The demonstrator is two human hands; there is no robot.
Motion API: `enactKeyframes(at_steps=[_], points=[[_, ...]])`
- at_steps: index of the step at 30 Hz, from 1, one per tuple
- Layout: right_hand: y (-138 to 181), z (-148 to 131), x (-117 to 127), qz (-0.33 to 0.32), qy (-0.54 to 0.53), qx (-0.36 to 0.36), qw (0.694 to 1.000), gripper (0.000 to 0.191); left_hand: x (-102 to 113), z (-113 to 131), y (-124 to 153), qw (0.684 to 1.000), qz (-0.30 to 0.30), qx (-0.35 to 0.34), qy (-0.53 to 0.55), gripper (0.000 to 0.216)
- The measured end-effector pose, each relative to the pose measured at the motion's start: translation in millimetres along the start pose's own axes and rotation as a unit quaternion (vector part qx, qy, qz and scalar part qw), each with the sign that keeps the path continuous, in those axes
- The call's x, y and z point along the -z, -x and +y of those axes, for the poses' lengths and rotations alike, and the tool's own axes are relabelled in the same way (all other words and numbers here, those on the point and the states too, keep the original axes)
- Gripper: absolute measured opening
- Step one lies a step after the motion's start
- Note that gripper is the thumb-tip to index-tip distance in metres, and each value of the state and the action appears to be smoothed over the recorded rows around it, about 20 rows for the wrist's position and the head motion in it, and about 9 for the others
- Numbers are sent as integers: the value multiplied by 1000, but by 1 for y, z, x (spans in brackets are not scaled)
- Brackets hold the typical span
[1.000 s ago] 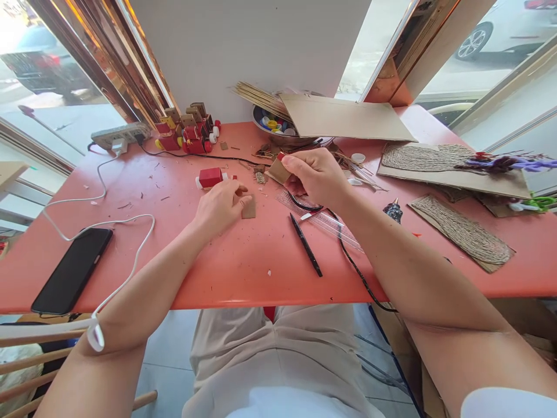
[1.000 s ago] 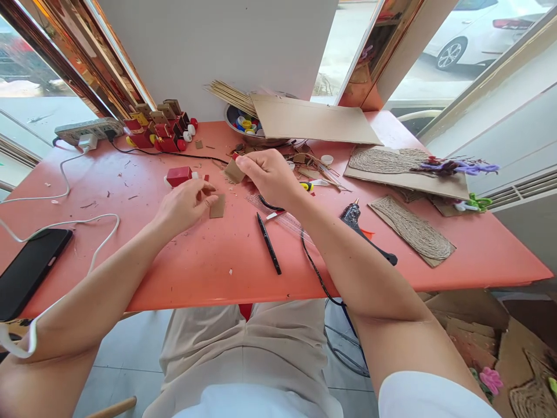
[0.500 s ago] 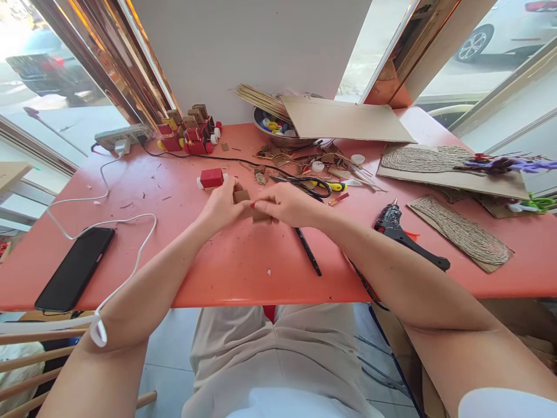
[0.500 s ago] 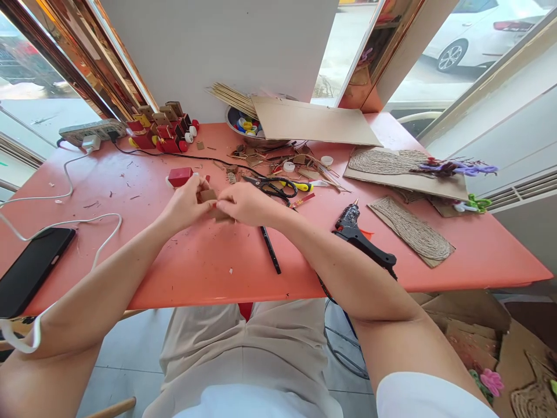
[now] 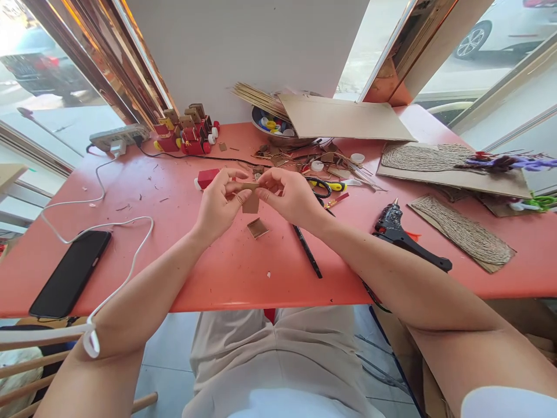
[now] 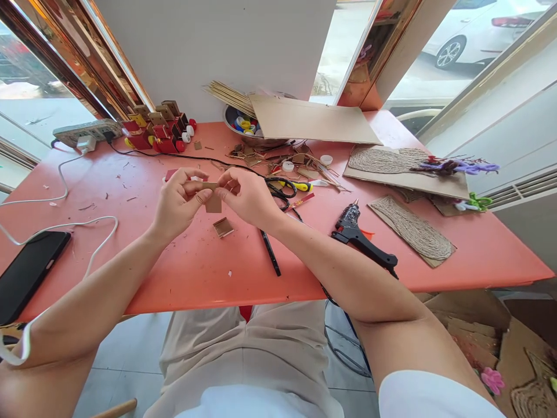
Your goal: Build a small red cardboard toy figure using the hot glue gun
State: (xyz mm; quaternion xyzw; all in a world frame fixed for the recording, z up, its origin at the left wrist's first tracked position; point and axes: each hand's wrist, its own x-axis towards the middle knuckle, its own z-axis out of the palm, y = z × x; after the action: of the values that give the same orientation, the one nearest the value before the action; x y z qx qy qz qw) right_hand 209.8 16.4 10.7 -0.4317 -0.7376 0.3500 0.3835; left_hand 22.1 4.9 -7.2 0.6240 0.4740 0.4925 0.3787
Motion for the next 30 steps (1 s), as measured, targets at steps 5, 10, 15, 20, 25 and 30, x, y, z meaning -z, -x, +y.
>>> enactKeyframes(at_steps=[5, 10, 15, 20, 25, 30], points=[[-1, -3, -1, 28, -76, -6, 997, 7, -5, 5, 2, 999, -9, 14, 47, 32], [1, -4, -4, 18, -164, -34, 986, 10, -5, 10, 3, 996, -8, 36, 82, 36], [3, -4, -8, 2, -237, -62, 970, 14, -9, 13, 8, 993, 5, 47, 106, 30], [5, -6, -12, 18, -295, -95, 950, 20, -15, 15, 11, 989, 18, 55, 133, 28], [8, -5, -17, 54, -300, -76, 949, 16, -17, 17, 11, 985, 22, 60, 162, 26], [8, -7, -18, 62, -305, -62, 948, 17, -17, 16, 10, 984, 24, 59, 169, 27]])
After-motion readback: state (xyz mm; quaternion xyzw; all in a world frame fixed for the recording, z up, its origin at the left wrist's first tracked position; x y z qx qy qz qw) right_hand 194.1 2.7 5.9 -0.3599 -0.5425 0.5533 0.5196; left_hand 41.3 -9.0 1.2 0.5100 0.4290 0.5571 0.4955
